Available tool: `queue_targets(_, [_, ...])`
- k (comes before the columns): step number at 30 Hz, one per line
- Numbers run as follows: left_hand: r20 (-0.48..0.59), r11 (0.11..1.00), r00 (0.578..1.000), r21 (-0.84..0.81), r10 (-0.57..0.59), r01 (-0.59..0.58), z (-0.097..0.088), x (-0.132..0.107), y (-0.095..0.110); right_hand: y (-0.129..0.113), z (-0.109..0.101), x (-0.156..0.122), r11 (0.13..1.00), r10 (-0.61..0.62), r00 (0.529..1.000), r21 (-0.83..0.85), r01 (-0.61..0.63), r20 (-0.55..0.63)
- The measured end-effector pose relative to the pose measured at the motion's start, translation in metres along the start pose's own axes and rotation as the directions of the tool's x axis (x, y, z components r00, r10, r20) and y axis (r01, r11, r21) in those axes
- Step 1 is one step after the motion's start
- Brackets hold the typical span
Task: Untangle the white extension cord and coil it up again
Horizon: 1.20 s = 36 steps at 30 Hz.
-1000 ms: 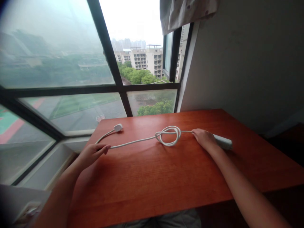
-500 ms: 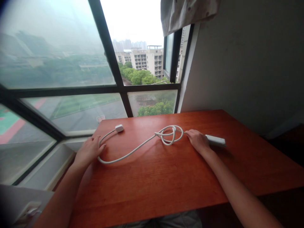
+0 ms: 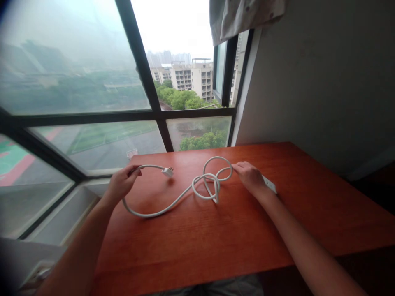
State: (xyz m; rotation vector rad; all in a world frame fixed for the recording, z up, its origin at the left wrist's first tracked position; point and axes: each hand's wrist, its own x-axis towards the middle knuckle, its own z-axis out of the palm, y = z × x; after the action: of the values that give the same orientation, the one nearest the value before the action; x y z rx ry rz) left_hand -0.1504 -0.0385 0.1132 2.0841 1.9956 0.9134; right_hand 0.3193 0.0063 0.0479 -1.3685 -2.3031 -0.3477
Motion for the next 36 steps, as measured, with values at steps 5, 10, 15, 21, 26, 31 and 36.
queue_targets(5, [-0.03,0.963,0.994,-0.245,0.106,-0.11,-0.011,0.016,0.047,-0.016,-0.005,0.014,0.997,-0.065,0.998,-0.032,0.066,0.027])
queue_targets(10, [-0.016,0.964,0.983,-0.196,0.18,-0.18,-0.014,0.028,0.087,-0.028,-0.008,0.026,0.989,-0.136,0.989,-0.046,0.139,0.06])
queue_targets(15, [0.069,0.955,0.953,-0.043,0.296,-0.293,-0.006,0.029,0.121,-0.045,-0.01,0.036,0.979,-0.193,0.979,-0.049,0.196,0.062])
queue_targets(21, [0.078,0.953,0.949,-0.011,0.304,-0.304,0.005,0.02,0.142,-0.064,-0.013,0.044,0.983,-0.154,0.983,-0.081,0.162,0.103])
queue_targets(26, [0.08,0.938,0.938,-0.115,0.336,-0.326,0.001,0.012,0.148,-0.069,-0.013,0.043,0.989,-0.108,0.989,-0.09,0.118,0.105])
queue_targets(31, [0.046,0.953,0.955,-0.103,0.292,-0.286,-0.003,0.009,0.146,-0.07,-0.012,0.043,0.987,-0.136,0.987,-0.078,0.143,0.081])
queue_targets(36, [0.016,0.949,0.952,-0.076,0.307,-0.305,0.024,0.013,0.151,-0.078,-0.015,0.045,0.986,-0.149,0.987,-0.065,0.153,0.053])
